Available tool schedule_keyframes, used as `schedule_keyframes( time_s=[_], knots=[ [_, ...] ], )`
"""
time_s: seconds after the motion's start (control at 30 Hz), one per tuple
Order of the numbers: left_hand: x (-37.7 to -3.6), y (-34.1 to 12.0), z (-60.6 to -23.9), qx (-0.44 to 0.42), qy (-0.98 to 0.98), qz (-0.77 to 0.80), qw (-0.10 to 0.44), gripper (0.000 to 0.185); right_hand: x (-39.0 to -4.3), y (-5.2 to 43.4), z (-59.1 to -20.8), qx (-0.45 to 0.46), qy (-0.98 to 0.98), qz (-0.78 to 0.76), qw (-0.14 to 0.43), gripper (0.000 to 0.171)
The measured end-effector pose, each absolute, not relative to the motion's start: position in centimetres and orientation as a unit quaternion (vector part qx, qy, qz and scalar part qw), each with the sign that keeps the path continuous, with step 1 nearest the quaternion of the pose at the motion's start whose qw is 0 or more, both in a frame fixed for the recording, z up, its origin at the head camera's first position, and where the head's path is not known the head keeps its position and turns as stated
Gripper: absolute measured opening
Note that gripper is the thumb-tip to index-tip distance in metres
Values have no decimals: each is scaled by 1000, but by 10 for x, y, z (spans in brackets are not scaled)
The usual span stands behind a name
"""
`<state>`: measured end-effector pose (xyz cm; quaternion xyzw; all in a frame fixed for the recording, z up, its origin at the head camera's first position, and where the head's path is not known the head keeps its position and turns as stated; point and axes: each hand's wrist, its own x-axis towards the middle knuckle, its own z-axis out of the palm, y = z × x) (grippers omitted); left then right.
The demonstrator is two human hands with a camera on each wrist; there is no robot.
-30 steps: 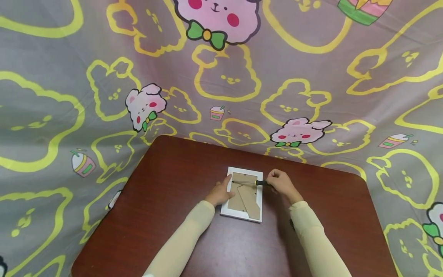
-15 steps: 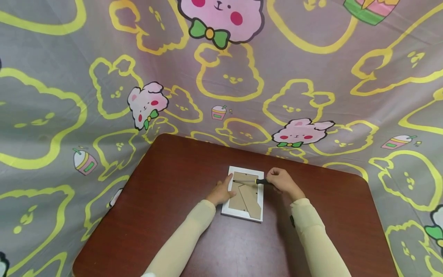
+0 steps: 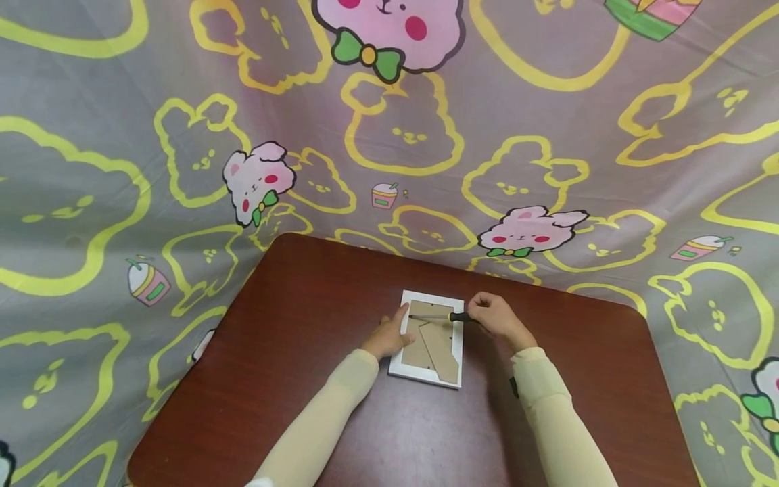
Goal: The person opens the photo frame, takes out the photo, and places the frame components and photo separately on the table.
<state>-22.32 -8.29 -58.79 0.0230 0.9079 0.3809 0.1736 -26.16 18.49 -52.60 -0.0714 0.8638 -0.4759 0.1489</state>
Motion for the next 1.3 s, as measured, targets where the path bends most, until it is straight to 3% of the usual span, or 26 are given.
schedule_keyframes(
  time_s=[0.6,0.97,1.3],
  knots=[
    [-222,-83,-585,26,910,375,173,81,-261,164,-497,-133,874,-450,128,6],
    [-223,-83,-586,32,910,377,170,82,-255,143,-483,-106,862,-477,134,8],
    [-223,-83,-585,28,912,372,170,81,-261,122,-471,-132,873,-453,125,3]
  ],
)
